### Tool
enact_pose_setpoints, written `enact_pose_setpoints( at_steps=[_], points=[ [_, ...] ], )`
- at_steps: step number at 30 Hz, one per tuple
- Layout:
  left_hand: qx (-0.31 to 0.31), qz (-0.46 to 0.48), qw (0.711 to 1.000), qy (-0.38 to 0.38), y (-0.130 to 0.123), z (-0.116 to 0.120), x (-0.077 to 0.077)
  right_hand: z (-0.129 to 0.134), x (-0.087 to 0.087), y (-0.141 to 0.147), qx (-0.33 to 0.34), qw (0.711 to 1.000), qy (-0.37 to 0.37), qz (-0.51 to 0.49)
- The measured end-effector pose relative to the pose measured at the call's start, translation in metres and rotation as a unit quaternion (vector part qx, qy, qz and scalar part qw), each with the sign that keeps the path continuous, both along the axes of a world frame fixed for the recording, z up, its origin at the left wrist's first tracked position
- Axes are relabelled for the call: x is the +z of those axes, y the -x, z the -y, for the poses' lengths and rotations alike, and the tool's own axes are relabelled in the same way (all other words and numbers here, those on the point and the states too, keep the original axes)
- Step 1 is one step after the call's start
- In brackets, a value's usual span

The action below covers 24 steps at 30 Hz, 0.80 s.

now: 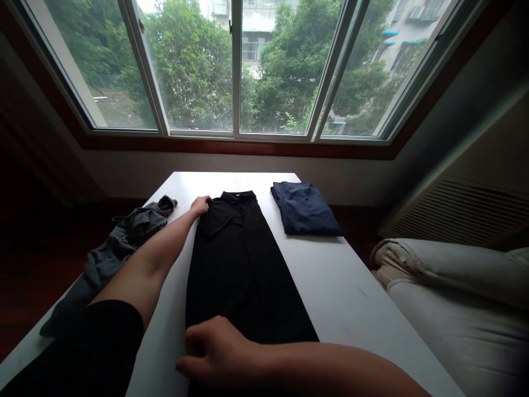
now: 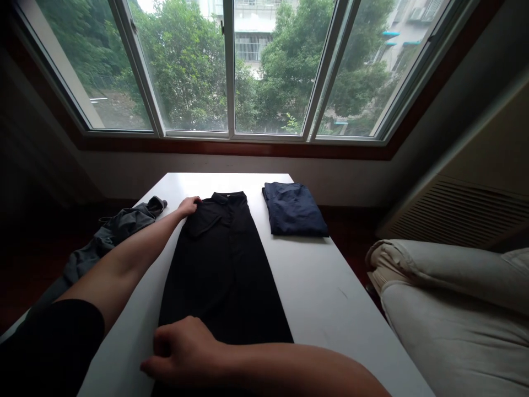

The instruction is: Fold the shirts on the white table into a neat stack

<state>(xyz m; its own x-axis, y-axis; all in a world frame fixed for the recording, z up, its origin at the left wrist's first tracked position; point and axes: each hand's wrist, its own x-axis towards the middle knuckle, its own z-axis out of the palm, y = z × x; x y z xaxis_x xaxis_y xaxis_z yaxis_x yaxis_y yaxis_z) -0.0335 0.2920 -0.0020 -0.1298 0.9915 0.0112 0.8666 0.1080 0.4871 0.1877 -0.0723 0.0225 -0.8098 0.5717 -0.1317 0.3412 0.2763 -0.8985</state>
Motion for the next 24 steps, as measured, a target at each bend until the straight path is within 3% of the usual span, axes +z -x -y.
enact_pose_setpoints(
  at_steps=[5, 11, 18, 24],
  points=[
    [0.032, 0.045, 0.998, 0.043, -0.003, 0.001, 0.004, 0.008, 0.005, -0.032, -0.068, 0.997, 0.025, 0.002],
    [0.047, 0.118, 0.988, 0.084, -0.009, -0.002, 0.008, 0.015, 0.002, -0.057, -0.058, 0.998, 0.036, -0.017],
    [0.071, 0.135, 0.988, 0.012, -0.020, -0.017, 0.025, 0.021, 0.018, -0.064, -0.018, 0.997, 0.012, -0.068],
    [0.063, 0.150, 0.986, -0.027, -0.067, -0.036, 0.029, 0.025, 0.032, -0.092, -0.074, 0.990, 0.049, -0.109]
  ],
)
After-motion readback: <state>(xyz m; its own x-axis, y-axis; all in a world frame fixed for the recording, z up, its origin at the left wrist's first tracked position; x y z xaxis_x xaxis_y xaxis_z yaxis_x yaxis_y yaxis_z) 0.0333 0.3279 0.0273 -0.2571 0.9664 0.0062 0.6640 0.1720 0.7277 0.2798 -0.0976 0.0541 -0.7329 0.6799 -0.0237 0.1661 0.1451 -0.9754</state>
